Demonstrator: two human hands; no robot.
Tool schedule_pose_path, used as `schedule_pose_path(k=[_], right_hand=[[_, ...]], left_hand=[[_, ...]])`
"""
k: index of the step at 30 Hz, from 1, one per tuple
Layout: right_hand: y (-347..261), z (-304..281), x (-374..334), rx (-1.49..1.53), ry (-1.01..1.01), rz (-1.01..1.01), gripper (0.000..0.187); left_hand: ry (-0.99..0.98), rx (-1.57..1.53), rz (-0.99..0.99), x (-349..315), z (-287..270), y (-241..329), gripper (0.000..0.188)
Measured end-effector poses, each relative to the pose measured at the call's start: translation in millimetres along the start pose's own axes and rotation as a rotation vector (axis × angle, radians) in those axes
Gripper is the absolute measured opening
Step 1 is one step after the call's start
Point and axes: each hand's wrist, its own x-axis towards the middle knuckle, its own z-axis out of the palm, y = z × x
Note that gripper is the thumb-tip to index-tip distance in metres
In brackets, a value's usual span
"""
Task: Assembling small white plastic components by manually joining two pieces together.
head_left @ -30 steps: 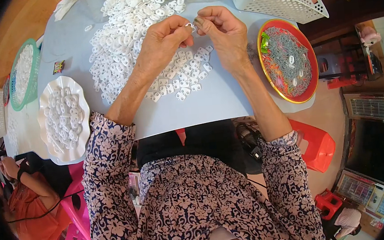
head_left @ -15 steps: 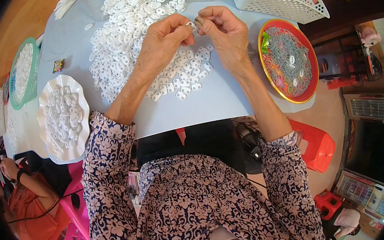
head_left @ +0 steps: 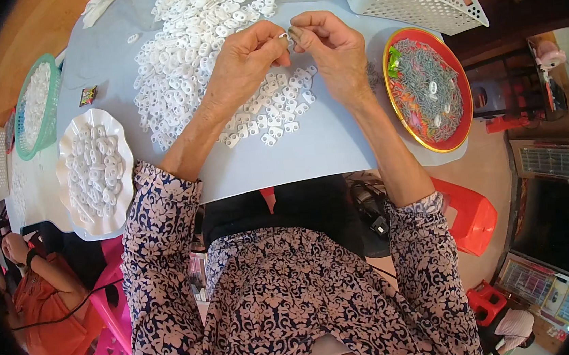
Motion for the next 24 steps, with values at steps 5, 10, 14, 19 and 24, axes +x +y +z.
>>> schedule_pose_path(k=[5, 10, 14, 19, 24], right_hand=[[0, -4, -2, -0.059, -0.011, 0.045, 0.010], [3, -9, -1, -0.122, -0.036, 0.074, 0.012], [1, -2, -3, -0.052, 0.020, 0.064, 0.016], [3, 1, -3, -0.051, 0.034, 0.042, 0.019], [-1, 1, -2, 0.052, 0.043, 0.069, 0.017]], left_hand=[[-0.023, -0.049, -0.022, -3, 0, 3, 0.014], [-0.053, -0.070, -0.037, -2, 2, 4, 0.013], [0.000, -0.070, 0.014, -1, 5, 3, 0.011], [0.026, -0.026, 0.064, -1, 5, 0, 0.011], [0.028, -0.065, 0.020, -1, 3, -1, 0.012]])
